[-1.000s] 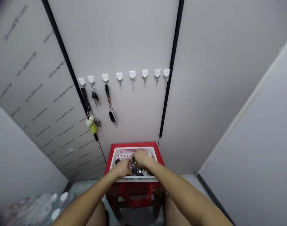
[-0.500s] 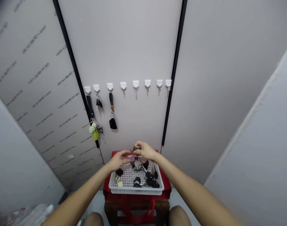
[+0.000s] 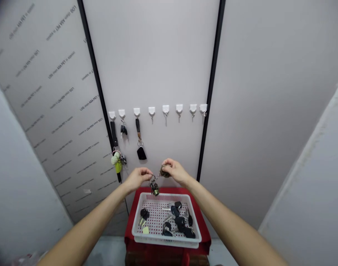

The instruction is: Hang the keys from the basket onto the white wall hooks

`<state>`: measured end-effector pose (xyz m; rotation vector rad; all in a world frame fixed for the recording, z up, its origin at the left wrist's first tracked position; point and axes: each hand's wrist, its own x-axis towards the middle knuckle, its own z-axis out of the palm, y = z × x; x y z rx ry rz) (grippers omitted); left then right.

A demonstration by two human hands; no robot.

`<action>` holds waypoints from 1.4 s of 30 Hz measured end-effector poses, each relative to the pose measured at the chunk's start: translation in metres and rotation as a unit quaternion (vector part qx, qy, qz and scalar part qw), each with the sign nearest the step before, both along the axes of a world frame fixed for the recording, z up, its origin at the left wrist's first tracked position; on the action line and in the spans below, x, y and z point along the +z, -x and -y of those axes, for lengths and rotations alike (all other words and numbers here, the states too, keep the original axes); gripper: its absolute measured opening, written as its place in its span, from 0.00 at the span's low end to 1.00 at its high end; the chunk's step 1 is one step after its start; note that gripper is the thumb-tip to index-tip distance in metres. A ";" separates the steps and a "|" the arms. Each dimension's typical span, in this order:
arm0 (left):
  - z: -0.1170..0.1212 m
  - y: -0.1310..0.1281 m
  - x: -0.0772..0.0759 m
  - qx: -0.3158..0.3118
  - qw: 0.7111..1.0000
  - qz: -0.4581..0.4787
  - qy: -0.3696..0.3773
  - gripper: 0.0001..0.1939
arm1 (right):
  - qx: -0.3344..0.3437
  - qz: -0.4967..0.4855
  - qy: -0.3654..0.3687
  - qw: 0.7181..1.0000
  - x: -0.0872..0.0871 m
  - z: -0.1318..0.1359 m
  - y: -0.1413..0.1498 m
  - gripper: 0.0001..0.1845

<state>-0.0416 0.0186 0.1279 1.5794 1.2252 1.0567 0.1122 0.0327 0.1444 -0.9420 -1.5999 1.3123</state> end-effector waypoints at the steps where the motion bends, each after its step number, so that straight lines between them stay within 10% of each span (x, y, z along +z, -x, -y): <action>1: -0.001 0.000 0.009 0.004 0.999 -0.026 -0.018 0.03 | -0.008 0.023 -0.030 0.999 0.000 0.000 0.000 0.07; 7: -0.012 -0.004 0.062 0.020 0.990 -0.105 -0.093 0.04 | -0.009 0.058 -0.110 0.992 0.012 -0.004 0.019 0.08; 12: -0.029 -0.003 0.091 0.128 0.972 -0.013 -0.197 0.05 | -0.090 -0.057 -0.106 0.989 0.060 -0.020 0.040 0.07; 18: -0.040 -0.006 0.109 0.219 0.925 -0.008 -0.311 0.12 | -0.155 -0.102 -0.126 0.975 0.115 -0.046 0.051 0.05; 25: -0.035 -0.016 0.114 0.191 0.939 -0.036 -0.283 0.10 | -0.220 -0.045 -0.111 0.968 0.119 -0.071 0.053 0.05; 31: -0.024 -0.018 0.046 0.140 0.966 -0.039 -0.216 0.09 | -0.247 0.061 -0.239 0.937 0.062 -0.063 0.020 0.10; 35: -0.009 -0.029 -0.037 0.101 0.987 -0.088 -0.089 0.09 | -0.068 0.291 -0.207 0.931 -0.020 -0.026 -0.016 0.08; 42: 0.015 -0.052 -0.130 0.003 0.963 -0.269 -0.030 0.17 | -0.004 0.602 -0.211 0.770 -0.116 0.015 -0.053 0.13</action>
